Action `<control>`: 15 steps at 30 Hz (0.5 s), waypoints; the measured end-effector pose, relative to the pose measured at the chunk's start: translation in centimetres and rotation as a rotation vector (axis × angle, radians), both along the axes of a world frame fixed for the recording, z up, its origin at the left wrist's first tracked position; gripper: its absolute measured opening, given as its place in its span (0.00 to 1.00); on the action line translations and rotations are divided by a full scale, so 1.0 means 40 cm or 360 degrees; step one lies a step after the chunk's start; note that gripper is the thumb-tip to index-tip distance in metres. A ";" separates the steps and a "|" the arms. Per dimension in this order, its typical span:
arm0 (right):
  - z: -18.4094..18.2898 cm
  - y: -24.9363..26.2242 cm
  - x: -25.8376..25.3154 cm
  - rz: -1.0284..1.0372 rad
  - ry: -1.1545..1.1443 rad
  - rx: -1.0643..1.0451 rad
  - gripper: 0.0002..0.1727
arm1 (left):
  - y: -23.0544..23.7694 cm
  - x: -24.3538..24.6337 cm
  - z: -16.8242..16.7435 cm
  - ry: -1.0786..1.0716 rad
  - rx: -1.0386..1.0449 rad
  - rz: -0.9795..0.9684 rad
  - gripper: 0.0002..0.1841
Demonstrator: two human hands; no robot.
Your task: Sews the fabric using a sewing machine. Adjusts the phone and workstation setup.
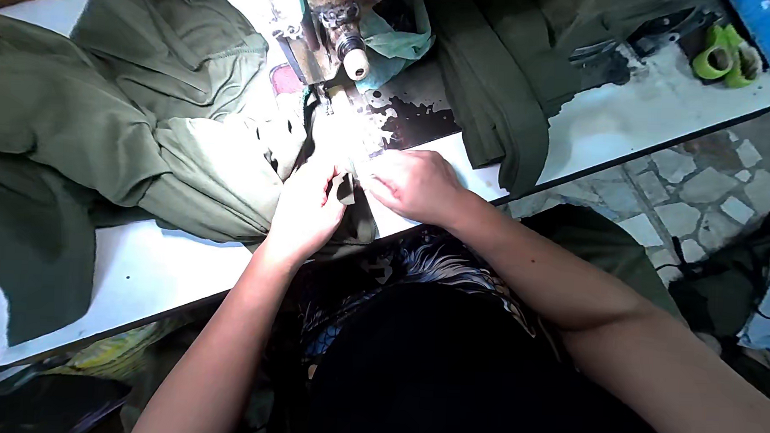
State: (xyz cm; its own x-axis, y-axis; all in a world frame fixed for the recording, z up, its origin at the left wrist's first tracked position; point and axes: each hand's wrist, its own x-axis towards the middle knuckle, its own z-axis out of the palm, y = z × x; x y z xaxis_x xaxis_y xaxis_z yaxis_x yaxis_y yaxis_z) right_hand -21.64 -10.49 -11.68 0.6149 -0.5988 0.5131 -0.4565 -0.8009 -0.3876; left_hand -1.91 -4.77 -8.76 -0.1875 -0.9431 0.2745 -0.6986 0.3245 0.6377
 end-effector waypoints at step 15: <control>0.063 0.113 -0.053 0.0678 -0.0119 0.0752 0.09 | 0.048 0.005 -0.057 -0.0345 -0.0164 -0.0121 0.17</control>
State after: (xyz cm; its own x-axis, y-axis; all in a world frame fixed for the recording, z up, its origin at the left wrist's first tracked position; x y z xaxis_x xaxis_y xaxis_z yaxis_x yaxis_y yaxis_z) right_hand -23.78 -5.95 -9.17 0.8217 -0.4817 0.3044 -0.0938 -0.6412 -0.7616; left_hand -1.73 -2.85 -11.02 -0.3219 -0.8931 0.3144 -0.7864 0.4371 0.4365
